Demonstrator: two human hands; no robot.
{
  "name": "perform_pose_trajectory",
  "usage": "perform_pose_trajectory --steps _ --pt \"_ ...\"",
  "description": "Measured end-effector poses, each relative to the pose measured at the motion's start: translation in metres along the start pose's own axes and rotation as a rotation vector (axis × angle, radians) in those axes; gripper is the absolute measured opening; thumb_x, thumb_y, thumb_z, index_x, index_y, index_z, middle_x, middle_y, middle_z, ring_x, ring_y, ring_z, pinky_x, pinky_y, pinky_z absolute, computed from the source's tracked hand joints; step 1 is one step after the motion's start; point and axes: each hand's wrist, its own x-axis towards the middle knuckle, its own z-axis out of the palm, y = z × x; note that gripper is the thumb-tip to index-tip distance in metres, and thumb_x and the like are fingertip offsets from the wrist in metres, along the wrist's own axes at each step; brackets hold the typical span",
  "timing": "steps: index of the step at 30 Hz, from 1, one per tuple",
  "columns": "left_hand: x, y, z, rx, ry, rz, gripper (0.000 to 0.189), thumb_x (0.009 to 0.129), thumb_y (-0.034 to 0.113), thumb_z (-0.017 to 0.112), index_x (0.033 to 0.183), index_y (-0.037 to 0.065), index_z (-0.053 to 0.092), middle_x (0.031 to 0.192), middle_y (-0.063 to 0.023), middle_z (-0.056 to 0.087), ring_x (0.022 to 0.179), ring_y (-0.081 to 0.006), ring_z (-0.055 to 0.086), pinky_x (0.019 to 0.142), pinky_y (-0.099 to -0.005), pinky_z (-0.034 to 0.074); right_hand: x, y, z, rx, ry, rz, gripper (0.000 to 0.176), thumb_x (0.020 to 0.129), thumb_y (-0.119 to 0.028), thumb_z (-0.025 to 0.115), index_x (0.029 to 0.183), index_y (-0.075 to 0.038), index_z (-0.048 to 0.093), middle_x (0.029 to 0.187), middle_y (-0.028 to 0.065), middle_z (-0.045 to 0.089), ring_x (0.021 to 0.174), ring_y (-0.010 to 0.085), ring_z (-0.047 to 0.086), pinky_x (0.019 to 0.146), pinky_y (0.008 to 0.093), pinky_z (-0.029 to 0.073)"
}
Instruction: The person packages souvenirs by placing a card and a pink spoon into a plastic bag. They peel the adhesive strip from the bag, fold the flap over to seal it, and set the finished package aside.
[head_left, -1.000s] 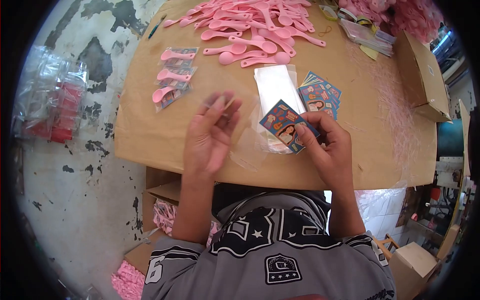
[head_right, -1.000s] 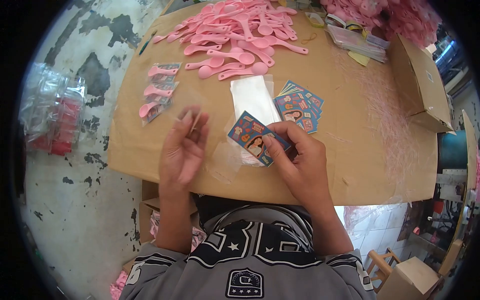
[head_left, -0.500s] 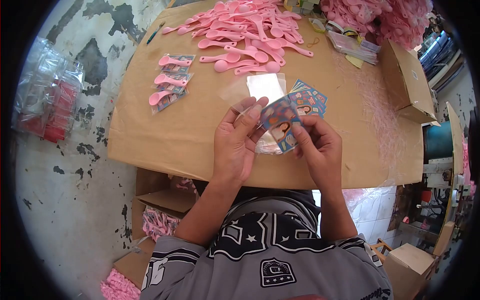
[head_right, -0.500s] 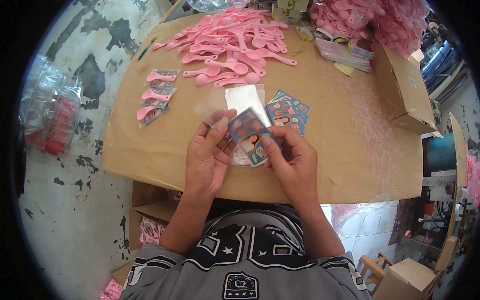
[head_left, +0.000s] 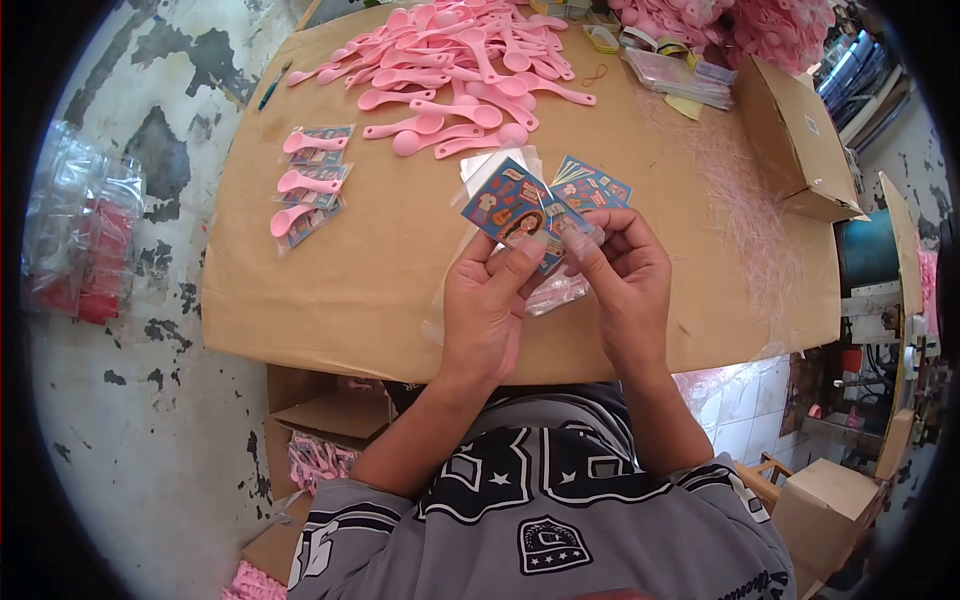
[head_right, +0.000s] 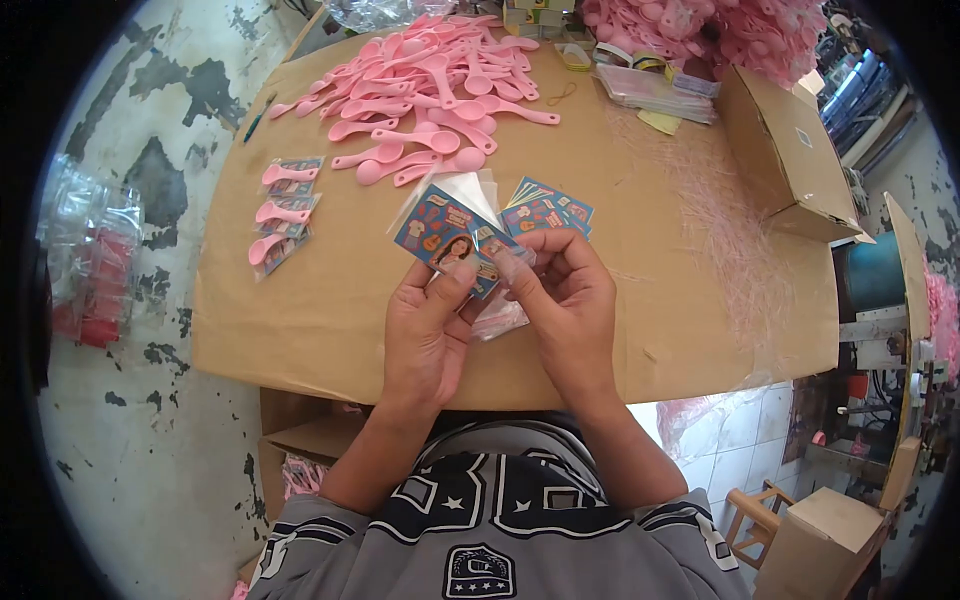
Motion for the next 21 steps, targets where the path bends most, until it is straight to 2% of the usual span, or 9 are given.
perform_pose_trajectory --steps 2,6,9,12,13,16,17,20,21 --pt "-0.001 -0.003 0.002 0.036 0.017 0.006 0.047 0.101 0.005 0.071 0.145 0.001 0.055 0.123 -0.0095 0.074 0.114 -0.0152 0.070 0.104 -0.0343 0.055 0.004 0.004 0.002 -0.002 0.016 -0.023 0.019 0.102 -0.009 0.072 0.117 0.000 0.064 0.104 0.0041 0.070 0.091 0.0076 0.067 0.079 0.0232 0.055" --pt "0.001 -0.004 -0.008 0.104 -0.021 0.085 0.049 0.102 0.004 0.068 0.149 0.003 0.054 0.131 -0.0094 0.072 0.120 -0.0135 0.066 0.106 -0.0340 0.051 0.005 -0.001 0.009 0.014 -0.050 0.080 0.020 0.102 -0.012 0.073 0.115 0.001 0.068 0.103 0.0054 0.072 0.085 0.0060 0.066 0.073 0.0229 0.054" --pt "0.003 0.012 -0.005 -0.008 -0.057 0.104 0.054 0.104 0.002 0.063 0.156 0.006 0.047 0.144 -0.0134 0.064 0.131 -0.0184 0.062 0.112 -0.0375 0.050 0.000 0.001 0.007 -0.042 -0.082 0.115 0.019 0.100 -0.012 0.074 0.113 0.001 0.069 0.097 0.0050 0.073 0.076 0.0058 0.066 0.065 0.0223 0.053" --pt "0.005 0.023 0.000 -0.085 -0.104 0.208 0.061 0.105 0.000 0.054 0.162 0.011 0.037 0.155 -0.0208 0.052 0.143 -0.0334 0.053 0.121 -0.0479 0.043 -0.006 -0.001 0.012 -0.069 -0.108 0.158 0.017 0.099 -0.012 0.076 0.108 0.000 0.068 0.088 0.0028 0.072 0.067 0.0058 0.064 0.057 0.0214 0.050" --pt "0.006 0.026 0.001 -0.100 -0.115 0.223 0.064 0.105 0.001 0.052 0.164 0.016 0.033 0.154 -0.0235 0.051 0.145 -0.0392 0.050 0.123 -0.0510 0.042 -0.008 -0.001 0.014 -0.073 -0.115 0.170 0.017 0.098 -0.012 0.077 0.107 0.000 0.068 0.086 0.0020 0.071 0.065 0.0058 0.063 0.056 0.0210 0.049" --pt "0.009 0.029 -0.007 -0.165 -0.196 0.222 0.064 0.106 0.003 0.052 0.165 0.019 0.032 0.154 -0.0233 0.051 0.143 -0.0379 0.051 0.122 -0.0519 0.043 -0.013 -0.002 0.026 -0.045 -0.112 0.177 0.020 0.096 -0.014 0.080 0.104 -0.002 0.066 0.085 0.0014 0.070 0.065 0.0044 0.061 0.054 0.0201 0.046" --pt "0.008 0.031 -0.006 -0.168 -0.183 0.233 0.063 0.107 0.004 0.052 0.165 0.018 0.031 0.147 -0.0213 0.057 0.137 -0.0352 0.058 0.119 -0.0509 0.047 -0.013 -0.004 0.032 -0.022 -0.102 0.171 0.021 0.096 -0.015 0.080 0.105 -0.002 0.066 0.085 0.0014 0.070 0.065 0.0042 0.060 0.054 0.0201 0.046" --pt "0.013 0.029 -0.019 -0.249 -0.240 0.233 0.059 0.108 0.007 0.052 0.163 0.016 0.033 0.135 -0.0174 0.064 0.127 -0.0301 0.065 0.114 -0.0490 0.052 -0.014 -0.008 0.039 -0.057 -0.119 0.171 0.023 0.097 -0.015 0.079 0.109 -0.002 0.065 0.088 0.0010 0.069 0.068 0.0034 0.060 0.055 0.0197 0.046" --pt "0.012 0.029 -0.019 -0.254 -0.246 0.239 0.055 0.109 0.008 0.050 0.162 0.015 0.035 0.130 -0.0162 0.065 0.123 -0.0276 0.067 0.109 -0.0453 0.055 -0.013 -0.009 0.036 -0.092 -0.140 0.181 0.023 0.097 -0.015 0.079 0.110 -0.002 0.065 0.088 0.0004 0.068 0.069 0.0033 0.060 0.056 0.0198 0.046"
